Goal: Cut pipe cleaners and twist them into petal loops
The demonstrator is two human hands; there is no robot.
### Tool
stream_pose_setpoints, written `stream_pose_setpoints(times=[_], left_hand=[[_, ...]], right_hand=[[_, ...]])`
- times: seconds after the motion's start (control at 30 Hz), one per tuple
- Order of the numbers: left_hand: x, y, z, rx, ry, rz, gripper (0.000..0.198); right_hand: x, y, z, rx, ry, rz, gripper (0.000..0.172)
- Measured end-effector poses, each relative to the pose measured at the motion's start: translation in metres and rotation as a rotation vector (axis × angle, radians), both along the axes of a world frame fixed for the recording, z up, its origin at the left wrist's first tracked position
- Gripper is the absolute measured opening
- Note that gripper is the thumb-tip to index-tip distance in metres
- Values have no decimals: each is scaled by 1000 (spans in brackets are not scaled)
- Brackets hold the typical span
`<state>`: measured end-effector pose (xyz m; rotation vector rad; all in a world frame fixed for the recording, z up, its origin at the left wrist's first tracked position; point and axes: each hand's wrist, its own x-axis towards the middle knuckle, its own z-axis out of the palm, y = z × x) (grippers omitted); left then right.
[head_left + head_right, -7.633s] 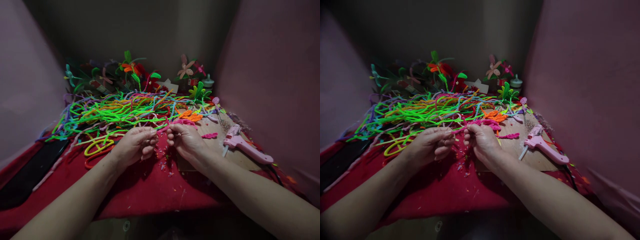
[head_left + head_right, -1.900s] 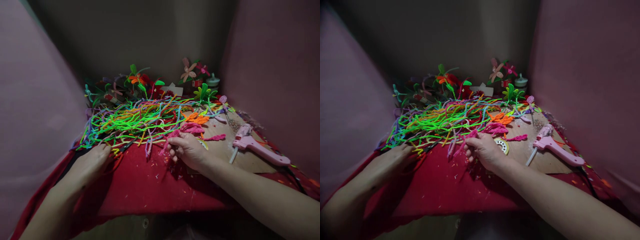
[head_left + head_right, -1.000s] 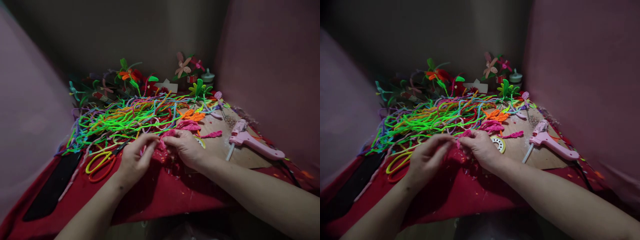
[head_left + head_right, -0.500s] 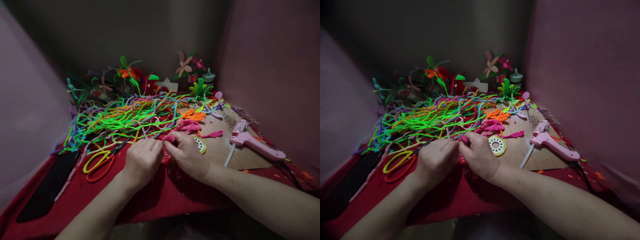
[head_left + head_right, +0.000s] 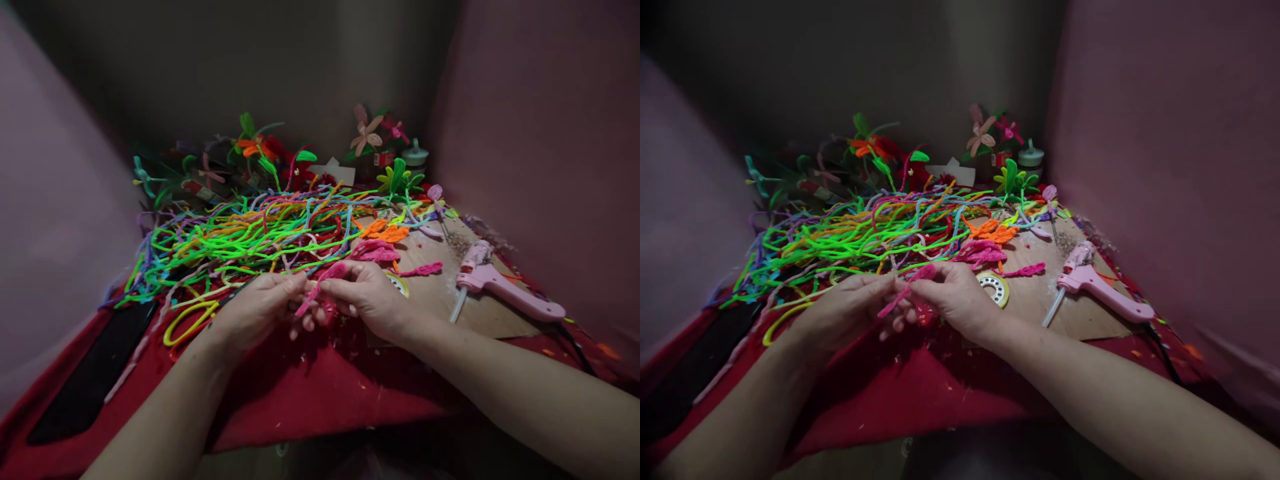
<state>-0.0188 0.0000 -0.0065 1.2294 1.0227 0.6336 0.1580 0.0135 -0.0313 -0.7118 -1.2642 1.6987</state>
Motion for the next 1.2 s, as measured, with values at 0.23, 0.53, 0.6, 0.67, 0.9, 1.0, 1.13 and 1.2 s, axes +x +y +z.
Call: stream_pose_setpoints(times=[0.23, 0.53, 0.6, 0.67, 0.9, 1.0, 1.13, 1.2], left_hand=[[18, -9, 3, 114, 369, 14, 34], [6, -15, -11, 80, 346, -14, 38], [10, -17, -16, 278, 417, 78, 29], [14, -17, -18, 479, 490, 184, 16], [15, 9, 10, 471, 585, 265, 23], [25, 26, 21, 490, 596, 128, 25], [54, 50, 18, 785, 751, -27, 31], [67, 63, 10, 881, 879, -96, 36]], right_hand=[[0, 2, -6, 425, -328, -196, 12], [0, -6, -2, 648, -504, -264, 18], [-2, -7, -3, 695, -532, -357, 20], [-3, -6, -4, 688, -549, -398, 19], [-2, -10, 0, 478, -454, -262, 19], [-3, -16, -1, 699, -475, -90, 21], [-7, -19, -7, 1086, -571, 10, 24], [-8, -17, -10, 1123, -611, -13, 25]])
